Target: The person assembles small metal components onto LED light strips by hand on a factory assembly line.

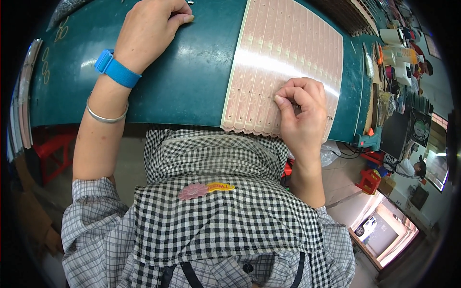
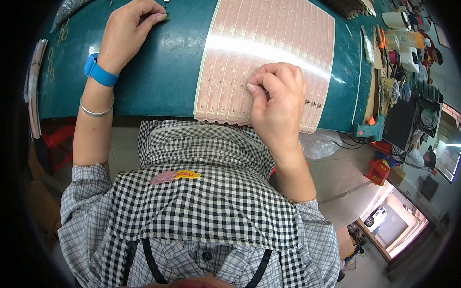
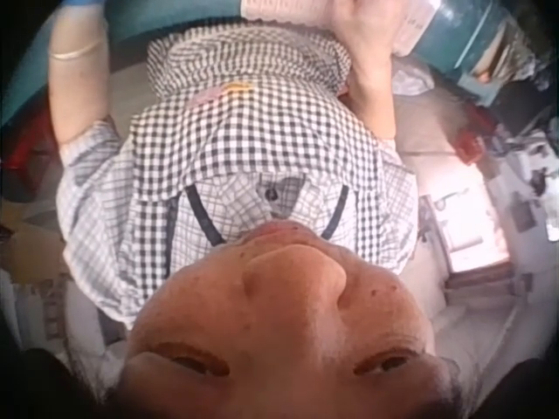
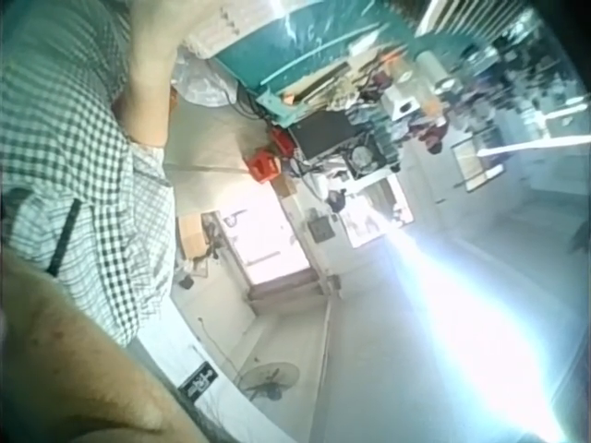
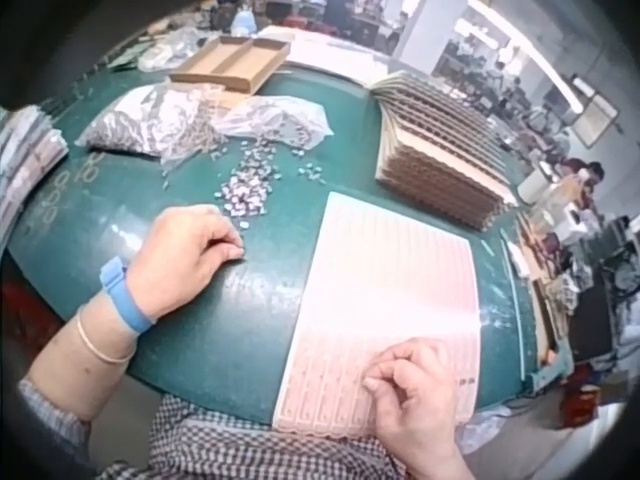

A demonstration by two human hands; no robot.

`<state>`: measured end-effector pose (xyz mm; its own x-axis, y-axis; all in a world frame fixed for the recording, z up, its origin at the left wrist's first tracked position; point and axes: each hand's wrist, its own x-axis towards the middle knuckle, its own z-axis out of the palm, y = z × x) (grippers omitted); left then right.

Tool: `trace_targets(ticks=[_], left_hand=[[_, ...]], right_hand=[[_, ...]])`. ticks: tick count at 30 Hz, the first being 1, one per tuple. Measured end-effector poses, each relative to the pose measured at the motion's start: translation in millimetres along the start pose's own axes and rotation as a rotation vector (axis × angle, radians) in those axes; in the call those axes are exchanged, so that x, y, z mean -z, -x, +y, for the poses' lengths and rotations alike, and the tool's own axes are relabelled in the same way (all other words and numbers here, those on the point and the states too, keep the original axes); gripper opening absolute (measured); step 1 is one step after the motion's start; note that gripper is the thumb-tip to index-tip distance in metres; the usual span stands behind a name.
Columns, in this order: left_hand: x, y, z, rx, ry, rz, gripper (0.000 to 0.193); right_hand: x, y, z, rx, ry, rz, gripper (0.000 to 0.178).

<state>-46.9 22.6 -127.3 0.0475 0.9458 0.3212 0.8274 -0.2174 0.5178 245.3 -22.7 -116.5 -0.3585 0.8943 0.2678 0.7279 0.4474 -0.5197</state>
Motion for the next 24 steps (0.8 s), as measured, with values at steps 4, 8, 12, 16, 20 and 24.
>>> trace_targets(ticks=[4,8,12,16,20,24], left_hand=[[1,-1,3,-0.015,0.039,0.026,0.007],[15,8,32,0.112,0.242,0.020,0.006],[9,28,53,0.221,0.919,-0.253,0.010],[-5,46,76,0.480,1.483,-0.370,0.010],[-12,54,90,0.594,1.705,-0.535,0.011],[-17,57,107,0.726,1.883,-0.566,0.014]], right_hand=[[-5,-1,-3,0.092,0.082,0.037,0.013],[-4,0,-4,0.130,0.150,0.059,0.012],[10,-1,0,0.077,0.068,0.005,0.014],[25,-12,-13,0.069,-0.092,0.092,0.023],[21,-16,-36,0.238,-0.256,0.212,0.024],[15,-17,-37,0.417,-0.196,0.274,0.024]])
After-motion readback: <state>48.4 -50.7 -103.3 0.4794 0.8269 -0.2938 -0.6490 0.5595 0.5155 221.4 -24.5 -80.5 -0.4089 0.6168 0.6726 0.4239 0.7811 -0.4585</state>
